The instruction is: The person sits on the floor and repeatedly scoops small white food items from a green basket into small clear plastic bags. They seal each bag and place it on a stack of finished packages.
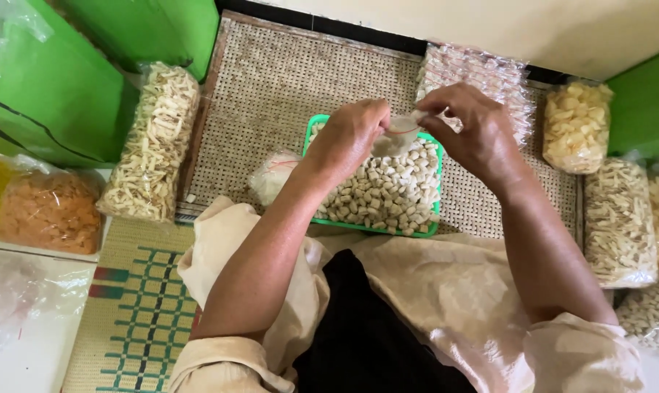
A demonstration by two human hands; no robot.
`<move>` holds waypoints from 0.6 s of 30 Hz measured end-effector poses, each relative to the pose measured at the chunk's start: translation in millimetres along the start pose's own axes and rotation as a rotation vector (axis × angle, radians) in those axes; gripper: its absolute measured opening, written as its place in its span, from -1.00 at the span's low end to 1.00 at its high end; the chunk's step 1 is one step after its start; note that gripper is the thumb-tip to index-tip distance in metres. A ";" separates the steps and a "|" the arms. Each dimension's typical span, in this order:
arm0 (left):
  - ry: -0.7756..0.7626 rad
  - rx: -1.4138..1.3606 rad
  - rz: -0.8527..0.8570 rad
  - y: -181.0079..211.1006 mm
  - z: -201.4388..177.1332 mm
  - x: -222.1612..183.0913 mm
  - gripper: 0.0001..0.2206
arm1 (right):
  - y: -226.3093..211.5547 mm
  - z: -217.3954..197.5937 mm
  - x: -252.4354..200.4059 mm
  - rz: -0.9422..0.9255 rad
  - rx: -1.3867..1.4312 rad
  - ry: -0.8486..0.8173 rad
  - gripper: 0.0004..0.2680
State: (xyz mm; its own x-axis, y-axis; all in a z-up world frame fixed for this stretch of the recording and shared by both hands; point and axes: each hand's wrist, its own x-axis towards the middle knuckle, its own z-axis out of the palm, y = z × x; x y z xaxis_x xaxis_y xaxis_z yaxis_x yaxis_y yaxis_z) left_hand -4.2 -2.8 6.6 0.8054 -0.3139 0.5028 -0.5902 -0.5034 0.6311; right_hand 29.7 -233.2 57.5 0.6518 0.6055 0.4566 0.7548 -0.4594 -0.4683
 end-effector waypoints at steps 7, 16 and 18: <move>-0.017 0.015 0.003 -3.0 5.7 -1.2 -0.84 | -28.8 -3.3 9.6 -0.079 -0.183 -0.091 -0.94; -0.019 0.015 -0.016 1.0 4.2 1.6 -0.84 | -29.7 -2.1 6.4 -0.212 -0.622 -0.113 -0.95; -0.022 0.019 -0.024 8.0 1.0 2.2 -0.84 | -27.8 -2.1 3.7 -0.206 -0.681 -0.132 -0.94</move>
State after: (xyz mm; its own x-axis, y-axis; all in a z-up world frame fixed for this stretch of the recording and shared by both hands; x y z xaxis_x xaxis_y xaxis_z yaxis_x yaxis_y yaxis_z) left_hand -7.1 -8.3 12.2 0.8205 -0.3190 0.4743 -0.5696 -0.5266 0.6311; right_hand 11.3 -219.5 73.8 0.5093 0.7772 0.3695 0.7678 -0.6043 0.2128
